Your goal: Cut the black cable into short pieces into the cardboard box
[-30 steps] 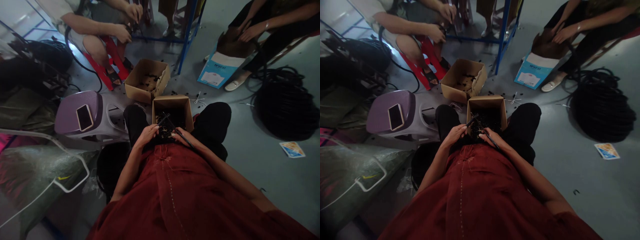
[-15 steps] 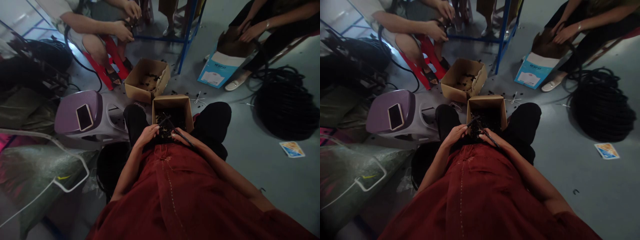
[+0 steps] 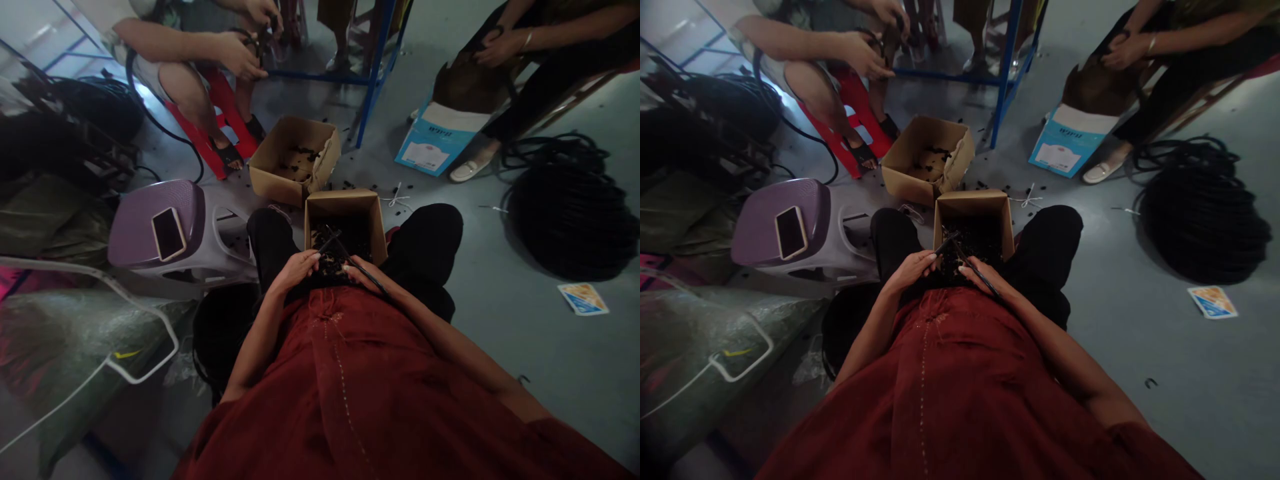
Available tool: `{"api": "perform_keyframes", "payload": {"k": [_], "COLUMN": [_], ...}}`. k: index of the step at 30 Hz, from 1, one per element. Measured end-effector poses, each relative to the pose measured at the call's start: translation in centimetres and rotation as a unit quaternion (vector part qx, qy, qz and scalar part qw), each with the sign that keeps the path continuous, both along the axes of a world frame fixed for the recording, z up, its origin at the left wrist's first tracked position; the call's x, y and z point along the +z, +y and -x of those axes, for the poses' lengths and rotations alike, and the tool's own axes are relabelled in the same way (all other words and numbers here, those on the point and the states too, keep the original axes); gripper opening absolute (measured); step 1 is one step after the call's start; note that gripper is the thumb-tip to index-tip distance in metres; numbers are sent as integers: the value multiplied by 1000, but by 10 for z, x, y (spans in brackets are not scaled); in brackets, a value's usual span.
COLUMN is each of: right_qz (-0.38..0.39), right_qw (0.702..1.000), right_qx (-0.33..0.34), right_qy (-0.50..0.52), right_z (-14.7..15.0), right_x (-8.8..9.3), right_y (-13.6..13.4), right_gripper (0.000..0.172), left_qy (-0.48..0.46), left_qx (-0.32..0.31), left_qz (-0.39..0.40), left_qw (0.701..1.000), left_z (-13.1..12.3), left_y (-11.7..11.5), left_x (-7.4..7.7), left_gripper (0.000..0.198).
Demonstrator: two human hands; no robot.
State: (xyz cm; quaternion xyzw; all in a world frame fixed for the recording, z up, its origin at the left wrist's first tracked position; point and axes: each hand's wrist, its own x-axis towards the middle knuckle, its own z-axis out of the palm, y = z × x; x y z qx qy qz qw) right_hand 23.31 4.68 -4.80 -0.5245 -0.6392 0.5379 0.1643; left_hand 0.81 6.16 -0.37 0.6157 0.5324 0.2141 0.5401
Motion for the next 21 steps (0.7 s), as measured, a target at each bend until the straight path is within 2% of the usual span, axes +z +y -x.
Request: {"api": "perform_keyframes", "payload": {"k": [8,21], "right_qz": [-62,-73], "right_qw": [996,994], "right_qx": [26,20], "right_qy": [-50,-82], "right_z": [-1,-2], "right_x": [1,-8], "right_y": [-1,-1], "right_gripper": [27,25], "left_qy": [-4,3], "left_qx": [5,46], "left_qz": [38,58], "left_qw": [999,997], "left_z": [1,1], "left_y": [0,3], "left_x": [-10,-15], "left_gripper": [33,31]}}
